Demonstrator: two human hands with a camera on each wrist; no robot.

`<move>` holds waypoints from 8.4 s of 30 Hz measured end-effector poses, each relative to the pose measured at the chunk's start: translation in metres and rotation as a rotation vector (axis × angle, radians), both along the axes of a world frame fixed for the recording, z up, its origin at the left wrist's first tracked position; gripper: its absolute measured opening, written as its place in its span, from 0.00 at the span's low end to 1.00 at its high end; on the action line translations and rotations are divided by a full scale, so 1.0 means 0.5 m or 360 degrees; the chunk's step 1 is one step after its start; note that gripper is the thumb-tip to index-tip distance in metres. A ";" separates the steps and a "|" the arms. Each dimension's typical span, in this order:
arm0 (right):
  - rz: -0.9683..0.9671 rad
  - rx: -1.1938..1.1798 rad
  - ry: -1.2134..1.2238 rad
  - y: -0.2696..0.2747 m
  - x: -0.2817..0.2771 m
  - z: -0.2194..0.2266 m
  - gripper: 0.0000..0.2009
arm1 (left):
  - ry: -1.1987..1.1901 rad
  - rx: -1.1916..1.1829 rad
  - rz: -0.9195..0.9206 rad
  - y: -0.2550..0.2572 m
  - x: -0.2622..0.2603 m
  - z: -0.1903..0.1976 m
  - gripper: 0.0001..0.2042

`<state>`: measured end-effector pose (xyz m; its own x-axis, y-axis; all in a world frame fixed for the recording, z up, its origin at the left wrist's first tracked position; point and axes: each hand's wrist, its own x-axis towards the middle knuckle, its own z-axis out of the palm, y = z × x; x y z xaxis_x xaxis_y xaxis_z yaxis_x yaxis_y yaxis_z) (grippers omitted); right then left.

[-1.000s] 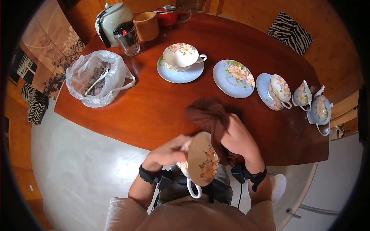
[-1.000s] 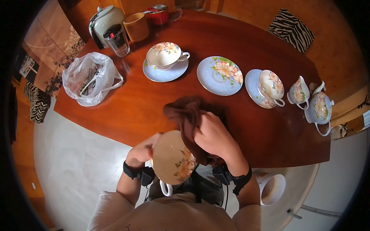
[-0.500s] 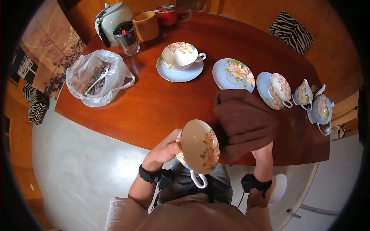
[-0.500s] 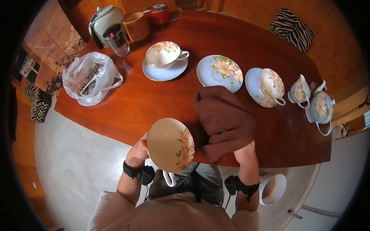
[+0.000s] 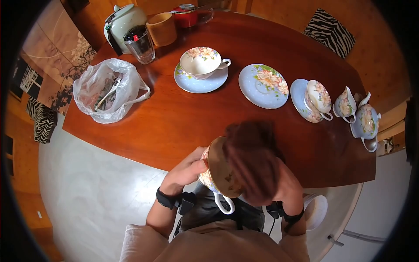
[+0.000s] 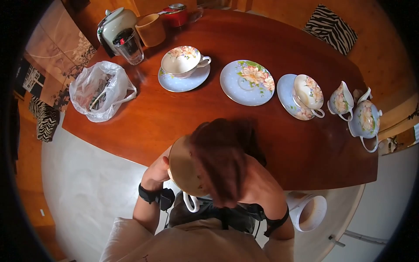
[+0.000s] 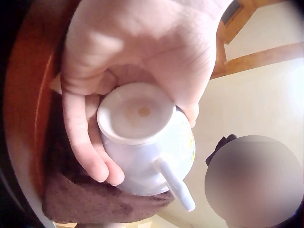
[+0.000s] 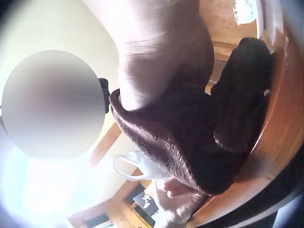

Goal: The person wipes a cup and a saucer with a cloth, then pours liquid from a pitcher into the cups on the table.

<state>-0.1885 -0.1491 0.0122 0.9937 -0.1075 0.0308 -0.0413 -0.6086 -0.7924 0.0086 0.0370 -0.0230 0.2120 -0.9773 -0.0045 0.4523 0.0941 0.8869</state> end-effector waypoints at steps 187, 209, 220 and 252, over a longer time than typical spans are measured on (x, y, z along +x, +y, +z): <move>-0.0240 -0.0271 -0.0451 0.002 0.067 0.065 0.36 | 0.1306 0.0317 0.0362 -0.015 0.007 0.021 0.42; -0.0251 -0.0076 -0.0478 0.001 0.147 0.038 0.11 | 0.0347 0.0611 0.0012 -0.013 0.003 0.048 0.33; -0.0826 0.0772 -0.0663 -0.021 0.130 0.067 0.08 | 0.0717 0.0639 0.0380 -0.021 0.013 0.045 0.31; -0.0838 0.0544 -0.0656 -0.007 0.148 0.103 0.06 | 0.1443 0.0360 0.0260 -0.017 0.022 0.023 0.38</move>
<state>-0.1145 -0.1524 0.0639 0.7236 -0.6357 0.2690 0.0820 -0.3078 -0.9479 0.0194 0.0284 -0.0113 0.1687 -0.8918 -0.4198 0.9742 0.0860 0.2087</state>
